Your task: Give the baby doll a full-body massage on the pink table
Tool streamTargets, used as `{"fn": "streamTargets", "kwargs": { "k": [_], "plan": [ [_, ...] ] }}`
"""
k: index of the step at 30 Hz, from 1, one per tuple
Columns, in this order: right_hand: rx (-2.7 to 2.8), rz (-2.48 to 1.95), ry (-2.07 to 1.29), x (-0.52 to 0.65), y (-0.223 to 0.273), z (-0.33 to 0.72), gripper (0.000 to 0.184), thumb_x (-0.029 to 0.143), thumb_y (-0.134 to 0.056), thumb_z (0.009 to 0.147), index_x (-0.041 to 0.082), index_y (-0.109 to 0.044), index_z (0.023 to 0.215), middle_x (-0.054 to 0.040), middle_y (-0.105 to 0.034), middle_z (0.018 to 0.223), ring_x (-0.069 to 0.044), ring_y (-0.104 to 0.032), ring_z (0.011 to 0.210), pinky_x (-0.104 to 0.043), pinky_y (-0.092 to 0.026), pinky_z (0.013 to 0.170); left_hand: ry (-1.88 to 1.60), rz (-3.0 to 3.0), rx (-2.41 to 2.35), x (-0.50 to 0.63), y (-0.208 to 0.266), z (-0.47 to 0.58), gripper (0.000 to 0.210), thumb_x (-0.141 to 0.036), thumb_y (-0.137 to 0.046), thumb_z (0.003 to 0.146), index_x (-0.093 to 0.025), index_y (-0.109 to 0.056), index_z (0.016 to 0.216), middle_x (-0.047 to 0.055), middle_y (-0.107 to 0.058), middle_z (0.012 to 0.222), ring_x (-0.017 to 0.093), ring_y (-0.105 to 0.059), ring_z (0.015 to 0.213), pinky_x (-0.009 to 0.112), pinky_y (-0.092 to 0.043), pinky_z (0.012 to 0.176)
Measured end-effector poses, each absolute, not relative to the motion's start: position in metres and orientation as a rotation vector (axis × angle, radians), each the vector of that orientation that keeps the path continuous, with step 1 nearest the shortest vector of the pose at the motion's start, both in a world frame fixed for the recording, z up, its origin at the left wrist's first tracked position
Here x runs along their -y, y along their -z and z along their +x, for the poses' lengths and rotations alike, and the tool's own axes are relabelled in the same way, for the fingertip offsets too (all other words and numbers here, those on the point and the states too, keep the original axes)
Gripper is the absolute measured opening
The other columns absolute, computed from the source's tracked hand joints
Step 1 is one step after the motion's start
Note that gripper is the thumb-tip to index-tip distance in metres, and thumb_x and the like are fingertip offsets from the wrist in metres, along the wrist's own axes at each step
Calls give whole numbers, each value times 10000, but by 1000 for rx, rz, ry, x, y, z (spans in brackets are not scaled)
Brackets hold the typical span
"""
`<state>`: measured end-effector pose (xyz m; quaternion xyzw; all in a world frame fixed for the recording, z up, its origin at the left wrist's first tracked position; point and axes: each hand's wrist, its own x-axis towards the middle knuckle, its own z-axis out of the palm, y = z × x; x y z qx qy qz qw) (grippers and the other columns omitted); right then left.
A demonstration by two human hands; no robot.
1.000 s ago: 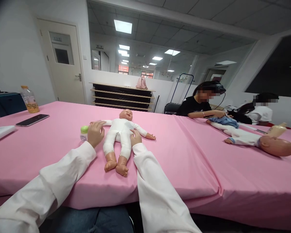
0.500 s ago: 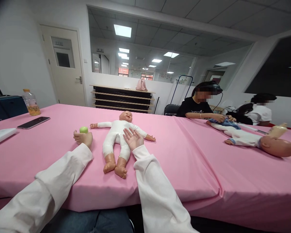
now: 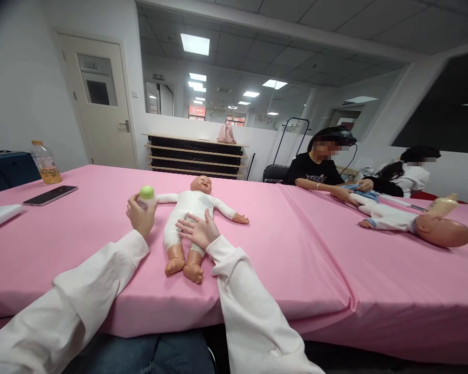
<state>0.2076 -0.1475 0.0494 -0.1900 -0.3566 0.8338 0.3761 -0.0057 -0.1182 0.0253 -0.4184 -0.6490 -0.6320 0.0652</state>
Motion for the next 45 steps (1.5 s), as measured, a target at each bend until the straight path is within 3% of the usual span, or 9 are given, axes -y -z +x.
{"fn": "streamTargets", "kwargs": {
  "k": [3,6,9,15,21,26,30,36,45],
  "plan": [
    [857,-510,-2109,148,-48,205,799,696,-131,852,56,-350,1277,-258,-521,1198,-274,-596,1033,-505,-383,957,1693,-1547,1411,135,-30,11,429,-377,-642,754,-196,-530,1126,119,-601,1191,275,-495,1143,424,-314,964],
    [792,-475,-2073,149,-46,201,731,655,-129,881,87,-434,1226,-183,-604,1079,-236,-617,944,-452,-443,910,1420,-1859,981,149,-25,32,230,-260,-570,808,-236,-625,1030,58,-653,1135,243,-500,1159,394,-291,965],
    [717,-452,-1989,150,-46,198,557,543,-163,938,161,-493,1173,-86,-653,971,-187,-626,850,-390,-478,873,1215,-2121,799,154,-19,45,293,-152,-472,833,-290,-669,1000,2,-676,1102,204,-517,1159,367,-295,957],
    [793,-552,-2038,144,-46,202,646,569,-106,925,106,-481,1177,-129,-649,970,-215,-641,877,-437,-448,904,1424,-1990,1125,151,-21,33,285,-221,-513,817,-270,-660,1056,47,-642,1165,268,-475,1203,452,-267,1001],
    [805,-479,-2019,142,-43,203,640,538,-100,938,96,-527,1120,-105,-655,907,-184,-631,778,-386,-482,845,1323,-2301,961,155,-23,34,309,-209,-544,780,-265,-621,1073,39,-638,1136,243,-500,1170,418,-333,991],
    [789,-559,-2009,145,-47,204,580,535,-161,937,97,-492,1123,-162,-627,1053,-212,-633,943,-430,-417,951,1858,-2030,1409,142,-24,31,574,-321,-617,747,-172,-406,1260,117,-526,1209,231,-506,1136,371,-413,964],
    [796,-565,-2027,145,-48,205,575,524,-145,938,99,-453,1171,-198,-587,1147,-233,-620,1006,-464,-401,950,2222,-1596,1754,122,-21,13,758,-241,-650,717,-154,-222,1336,149,-399,1295,200,-465,1181,318,-404,985],
    [808,-564,-2015,145,-49,205,585,515,-130,943,89,-463,1165,-194,-599,1138,-229,-637,981,-431,-415,937,2026,-1455,2439,109,-16,1,538,-211,-649,698,-113,-412,1171,175,-438,1237,281,-385,1259,389,-335,1055],
    [816,-522,-2044,144,-48,208,592,512,-135,944,98,-462,1211,-187,-585,1188,-221,-613,1037,-434,-405,957,1967,-1428,2157,119,-16,10,492,-233,-551,768,-148,-430,1237,164,-444,1303,271,-356,1293,433,-292,1080]
  ]
}}
